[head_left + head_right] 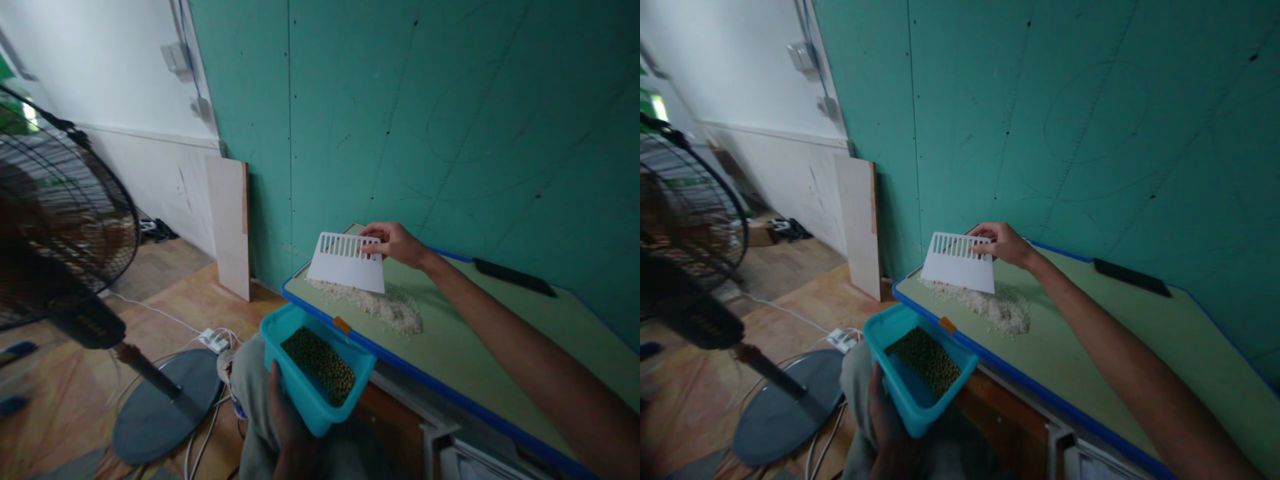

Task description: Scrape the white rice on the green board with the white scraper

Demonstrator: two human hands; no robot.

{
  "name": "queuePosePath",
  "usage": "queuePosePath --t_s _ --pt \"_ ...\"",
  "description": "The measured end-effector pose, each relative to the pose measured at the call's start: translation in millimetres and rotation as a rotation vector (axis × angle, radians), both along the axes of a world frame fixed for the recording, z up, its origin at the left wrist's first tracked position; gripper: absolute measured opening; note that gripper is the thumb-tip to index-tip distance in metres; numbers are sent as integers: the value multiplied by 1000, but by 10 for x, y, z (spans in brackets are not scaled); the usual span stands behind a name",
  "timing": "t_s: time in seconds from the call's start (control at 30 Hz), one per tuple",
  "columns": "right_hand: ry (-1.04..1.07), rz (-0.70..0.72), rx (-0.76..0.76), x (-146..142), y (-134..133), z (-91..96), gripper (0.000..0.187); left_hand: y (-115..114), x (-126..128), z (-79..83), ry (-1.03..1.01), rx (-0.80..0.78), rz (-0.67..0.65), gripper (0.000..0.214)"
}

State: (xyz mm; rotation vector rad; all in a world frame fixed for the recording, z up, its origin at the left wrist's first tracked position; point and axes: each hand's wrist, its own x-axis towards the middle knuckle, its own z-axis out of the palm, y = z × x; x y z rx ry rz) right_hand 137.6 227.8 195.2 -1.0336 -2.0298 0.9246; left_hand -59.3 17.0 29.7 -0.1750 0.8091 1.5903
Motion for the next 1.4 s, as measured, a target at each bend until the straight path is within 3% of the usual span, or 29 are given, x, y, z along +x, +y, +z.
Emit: queuePosePath --t_s 0.27,0.5,0.73,0.97,1.4 --pt "69 -2 -22 -17 -32 28 34 16 -7 -62 -10 -22 70 56" --pt "22 39 -71 -11 -36 4 32 0 7 18 -30 -5 1 64" --pt "20 63 -86 -30 -53 -2 33 16 8 -5 -17 -1 61 61" --pt "26 103 -102 -38 -61 -8 33 16 17 14 3 -8 7 65" --pt "22 164 -132 -41 -91 13 32 3 5 41 -30 -8 29 61"
